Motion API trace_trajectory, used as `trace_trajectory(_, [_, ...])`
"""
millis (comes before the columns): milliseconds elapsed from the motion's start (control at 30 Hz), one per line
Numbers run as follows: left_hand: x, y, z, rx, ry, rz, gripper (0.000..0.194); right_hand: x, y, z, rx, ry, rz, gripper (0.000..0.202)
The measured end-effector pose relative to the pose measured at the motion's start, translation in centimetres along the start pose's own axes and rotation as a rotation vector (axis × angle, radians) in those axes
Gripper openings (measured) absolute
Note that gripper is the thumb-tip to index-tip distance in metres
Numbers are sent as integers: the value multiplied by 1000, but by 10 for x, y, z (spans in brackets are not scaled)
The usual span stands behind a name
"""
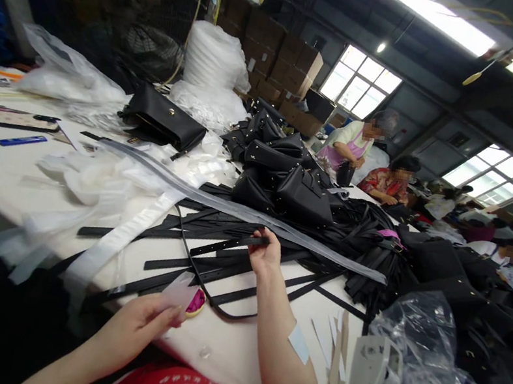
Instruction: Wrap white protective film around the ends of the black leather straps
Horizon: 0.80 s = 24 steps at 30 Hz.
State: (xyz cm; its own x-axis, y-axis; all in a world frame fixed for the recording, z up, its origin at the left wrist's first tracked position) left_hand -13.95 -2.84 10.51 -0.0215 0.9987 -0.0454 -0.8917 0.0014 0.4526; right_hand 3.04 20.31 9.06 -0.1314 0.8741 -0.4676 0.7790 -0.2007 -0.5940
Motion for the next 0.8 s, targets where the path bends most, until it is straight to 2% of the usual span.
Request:
trace_trajectory(233, [-6, 3, 2, -15, -1, 12, 43, -4, -10, 4, 82, -106, -132, 27])
trace_trajectory(400, [-6, 5, 5, 0, 3, 20, 43, -14, -18, 4, 110, -97, -209, 20])
trace_trajectory(500, [-5, 8, 9, 13, -7, 26, 43, -17, -25, -4, 132, -66, -220, 9])
trace_trajectory(633, [-6, 11, 11, -3, -29, 32, 42, -28, -42, -20, 142, -23, -243, 7])
trace_trajectory(733, [-9, 13, 13, -29, -74, 37, 39, -54, -56, -31, 48, 68, -332, 12])
trace_trajectory(800, [-11, 15, 18, -30, -121, 44, 36, -77, -58, -38, -107, 212, -365, 19])
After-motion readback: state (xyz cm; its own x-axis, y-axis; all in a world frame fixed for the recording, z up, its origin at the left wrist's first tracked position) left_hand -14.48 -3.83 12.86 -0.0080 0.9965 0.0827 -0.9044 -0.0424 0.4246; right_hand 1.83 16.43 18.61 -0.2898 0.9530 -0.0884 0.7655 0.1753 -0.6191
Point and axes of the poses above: each hand's wrist, its own x-axis towards the middle knuckle, its own y-axis out of the back of the hand, z = x × y, the point moved 6 cm from there along x, towards the middle knuckle, and after that the axes turned 1 degree about -x, right-handed, at the moved point
